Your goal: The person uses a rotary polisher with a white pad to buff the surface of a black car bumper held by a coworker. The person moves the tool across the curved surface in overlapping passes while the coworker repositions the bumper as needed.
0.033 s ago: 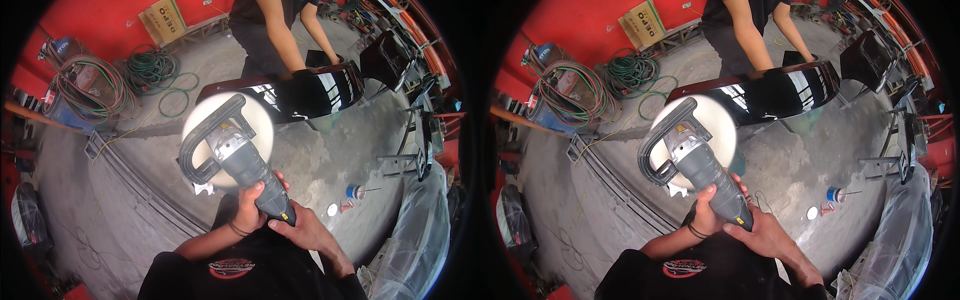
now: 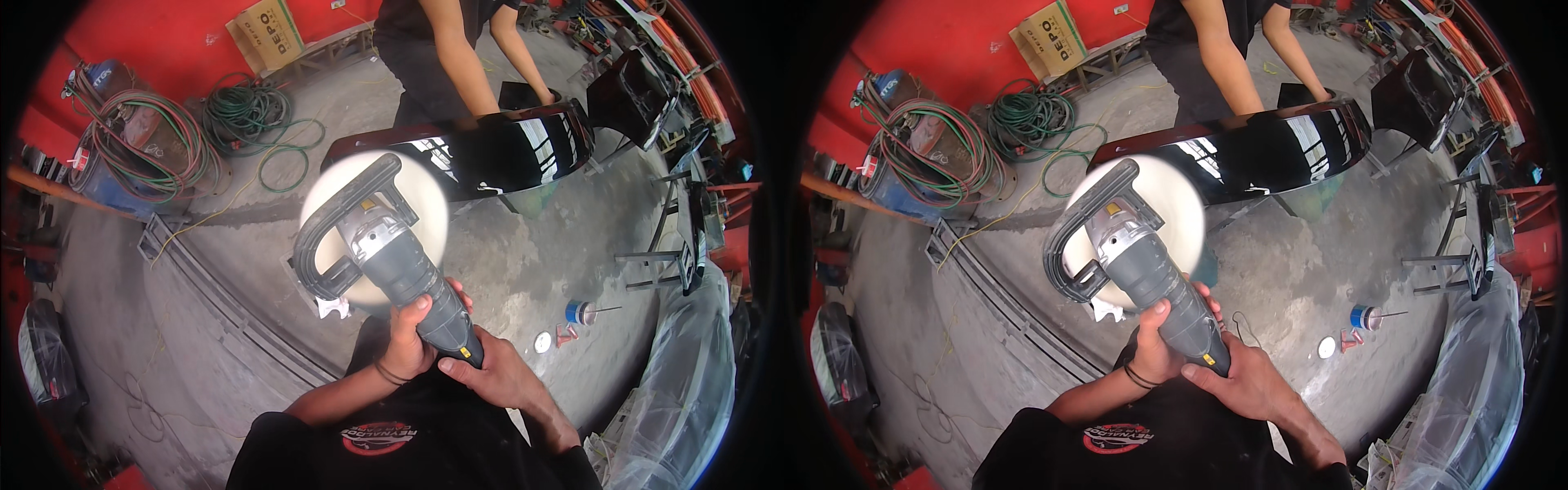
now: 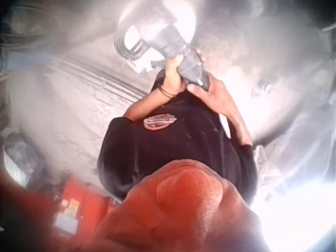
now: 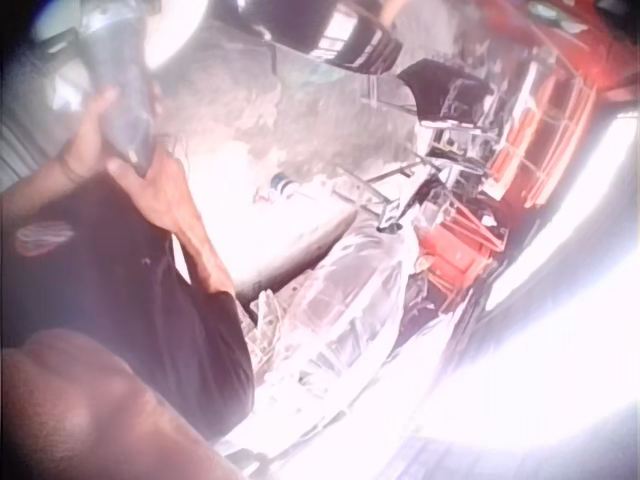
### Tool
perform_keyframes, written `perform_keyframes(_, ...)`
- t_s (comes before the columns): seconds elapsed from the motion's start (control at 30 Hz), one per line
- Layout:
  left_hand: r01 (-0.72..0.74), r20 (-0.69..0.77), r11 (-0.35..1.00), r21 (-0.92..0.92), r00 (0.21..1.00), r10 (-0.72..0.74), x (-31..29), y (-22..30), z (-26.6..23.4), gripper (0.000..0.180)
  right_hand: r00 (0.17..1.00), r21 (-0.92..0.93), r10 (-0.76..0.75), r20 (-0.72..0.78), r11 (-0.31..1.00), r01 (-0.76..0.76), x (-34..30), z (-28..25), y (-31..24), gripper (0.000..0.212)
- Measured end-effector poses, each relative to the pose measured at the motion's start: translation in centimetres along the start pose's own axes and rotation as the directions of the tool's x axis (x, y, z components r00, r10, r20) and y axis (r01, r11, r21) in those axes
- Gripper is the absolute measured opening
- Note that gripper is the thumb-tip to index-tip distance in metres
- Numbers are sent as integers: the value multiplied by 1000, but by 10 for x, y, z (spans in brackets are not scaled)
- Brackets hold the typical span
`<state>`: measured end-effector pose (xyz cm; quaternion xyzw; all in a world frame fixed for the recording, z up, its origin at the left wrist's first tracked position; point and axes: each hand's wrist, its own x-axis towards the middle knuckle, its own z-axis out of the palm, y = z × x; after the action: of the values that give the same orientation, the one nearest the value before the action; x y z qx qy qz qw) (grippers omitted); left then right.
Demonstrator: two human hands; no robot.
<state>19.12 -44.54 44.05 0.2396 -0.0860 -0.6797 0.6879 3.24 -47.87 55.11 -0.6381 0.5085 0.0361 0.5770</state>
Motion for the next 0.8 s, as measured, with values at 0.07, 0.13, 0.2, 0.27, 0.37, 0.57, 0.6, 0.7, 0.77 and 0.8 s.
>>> perform_keyframes(0.07, 6, 19, 1000, -26, 1000, -5, 1, 2, -2, 67, 999, -23, 36, 9, 999, -36, 0, 1, -4, 77)
perform_keyframes(0.13, 16, 63, 999, -32, 998, -13, 5, 1, 0, 67, 998, -18, 48, -30, 999, -49, -6, 2, -7, 75)
perform_keyframes(0.2, 60, 83, 997, -52, 995, -56, 7, 1, 10, 66, 995, -2, 60, -82, 998, -60, -13, 2, -7, 73)
perform_keyframes(0.27, 93, 115, 994, -64, 990, -85, 12, -2, 16, 65, 988, 29, 66, -140, 998, -62, -21, 4, -3, 71)
perform_keyframes(0.37, 98, 175, 991, -92, 981, -80, 20, -4, 25, 61, 974, 98, 54, -221, 995, -33, -26, 4, 0, 65)
perform_keyframes(0.57, 156, 257, 983, -92, 958, -128, 27, -17, 42, 50, 923, 187, 126, -363, 980, -60, -45, 12, 7, 55)
perform_keyframes(0.6, 169, 269, 981, -90, 953, -140, 27, -17, 43, 49, 918, 201, 135, -373, 978, -62, -46, 13, 9, 54)
perform_keyframes(0.7, 190, 268, 978, -84, 950, -162, 26, -17, 48, 48, 904, 247, 173, -391, 966, -78, -49, 15, 11, 51)
perform_keyframes(0.77, 182, 264, 980, -82, 952, -155, 25, -17, 49, 48, 906, 268, 196, -376, 959, -96, -52, 14, 7, 50)
perform_keyframes(0.8, 173, 261, 981, -83, 954, -146, 25, -16, 48, 48, 909, 257, 190, -371, 962, -96, -51, 13, 7, 50)
